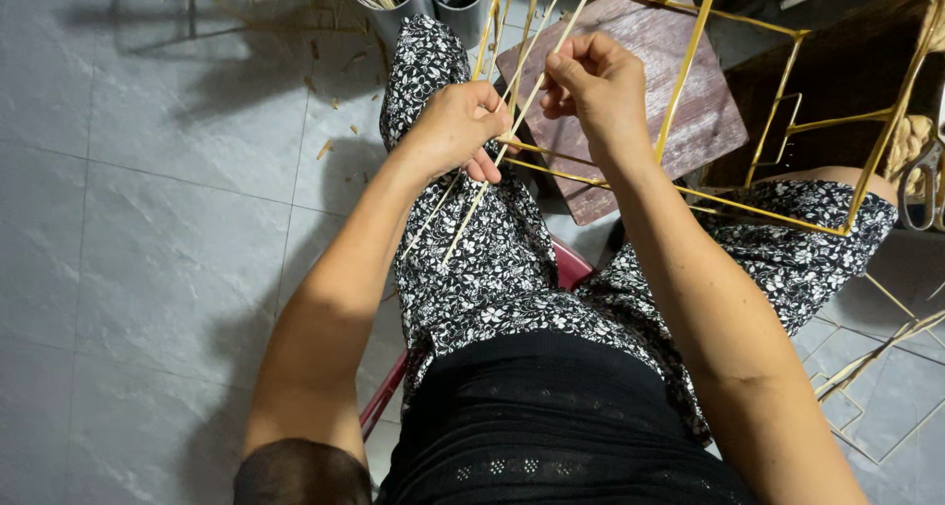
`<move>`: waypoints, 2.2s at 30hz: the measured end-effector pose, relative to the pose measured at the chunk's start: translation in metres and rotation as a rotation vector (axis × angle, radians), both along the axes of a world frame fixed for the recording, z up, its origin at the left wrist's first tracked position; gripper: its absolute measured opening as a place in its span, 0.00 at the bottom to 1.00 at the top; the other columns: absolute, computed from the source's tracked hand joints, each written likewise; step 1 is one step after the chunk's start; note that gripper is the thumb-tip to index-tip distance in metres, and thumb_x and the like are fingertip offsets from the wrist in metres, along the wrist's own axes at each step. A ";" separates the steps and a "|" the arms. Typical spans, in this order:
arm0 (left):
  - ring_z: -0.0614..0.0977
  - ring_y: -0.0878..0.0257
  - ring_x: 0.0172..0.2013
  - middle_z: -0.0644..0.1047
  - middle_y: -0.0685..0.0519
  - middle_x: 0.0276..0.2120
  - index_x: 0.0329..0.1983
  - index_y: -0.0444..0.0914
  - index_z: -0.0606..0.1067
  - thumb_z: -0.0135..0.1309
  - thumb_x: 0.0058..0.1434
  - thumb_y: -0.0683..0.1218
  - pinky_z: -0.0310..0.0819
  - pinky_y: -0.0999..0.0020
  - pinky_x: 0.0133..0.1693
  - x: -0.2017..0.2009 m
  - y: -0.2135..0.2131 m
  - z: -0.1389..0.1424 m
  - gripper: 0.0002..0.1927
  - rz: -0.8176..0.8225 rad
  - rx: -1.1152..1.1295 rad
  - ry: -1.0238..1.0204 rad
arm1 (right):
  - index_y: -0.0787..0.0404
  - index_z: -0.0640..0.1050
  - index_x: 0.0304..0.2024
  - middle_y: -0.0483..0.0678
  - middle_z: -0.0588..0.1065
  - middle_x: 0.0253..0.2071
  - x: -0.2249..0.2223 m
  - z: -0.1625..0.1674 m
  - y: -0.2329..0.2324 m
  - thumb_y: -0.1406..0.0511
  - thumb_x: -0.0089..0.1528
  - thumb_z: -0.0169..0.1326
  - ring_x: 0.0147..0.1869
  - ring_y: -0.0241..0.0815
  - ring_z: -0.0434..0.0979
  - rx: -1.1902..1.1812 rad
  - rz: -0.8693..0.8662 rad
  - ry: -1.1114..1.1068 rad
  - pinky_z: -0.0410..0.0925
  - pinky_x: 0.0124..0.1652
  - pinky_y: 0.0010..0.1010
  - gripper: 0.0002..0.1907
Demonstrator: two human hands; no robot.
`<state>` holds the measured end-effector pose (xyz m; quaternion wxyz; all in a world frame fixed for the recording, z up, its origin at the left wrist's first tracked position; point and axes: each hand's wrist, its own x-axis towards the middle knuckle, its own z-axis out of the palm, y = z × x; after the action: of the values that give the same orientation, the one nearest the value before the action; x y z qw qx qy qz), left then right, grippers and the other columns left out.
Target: The person sits with a bamboo frame on their lap and weaves thin bamboo strips across it, threading each strip over and under the frame bars and pulling them tight one at a time, occasionally reaching to a woven basket beside them for more strips.
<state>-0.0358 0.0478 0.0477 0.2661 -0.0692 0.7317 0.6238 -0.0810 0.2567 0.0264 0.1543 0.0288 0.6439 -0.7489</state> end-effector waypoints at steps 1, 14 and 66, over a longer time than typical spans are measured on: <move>0.86 0.56 0.19 0.84 0.43 0.32 0.41 0.30 0.73 0.50 0.65 0.43 0.77 0.69 0.15 0.000 0.000 0.000 0.09 0.000 0.005 -0.003 | 0.63 0.75 0.40 0.46 0.78 0.31 0.001 0.000 -0.001 0.68 0.68 0.59 0.28 0.35 0.78 0.006 -0.005 -0.008 0.73 0.29 0.26 0.06; 0.85 0.58 0.18 0.84 0.44 0.30 0.40 0.30 0.73 0.50 0.65 0.42 0.76 0.69 0.14 0.002 0.003 0.001 0.08 0.026 -0.012 -0.011 | 0.65 0.75 0.41 0.47 0.78 0.32 0.014 0.005 -0.009 0.68 0.68 0.57 0.29 0.35 0.79 0.010 0.021 -0.024 0.73 0.30 0.25 0.05; 0.82 0.69 0.21 0.81 0.55 0.30 0.44 0.36 0.73 0.53 0.68 0.41 0.71 0.78 0.19 0.006 -0.011 0.011 0.04 -0.197 0.174 0.000 | 0.67 0.79 0.44 0.44 0.75 0.24 0.091 0.051 -0.010 0.64 0.72 0.49 0.29 0.33 0.78 -0.195 0.253 -0.112 0.74 0.35 0.25 0.12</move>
<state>-0.0301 0.0372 0.0591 0.3312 0.0261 0.6779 0.6558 0.0100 0.2466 0.0775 0.2850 -0.0257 0.5571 -0.7796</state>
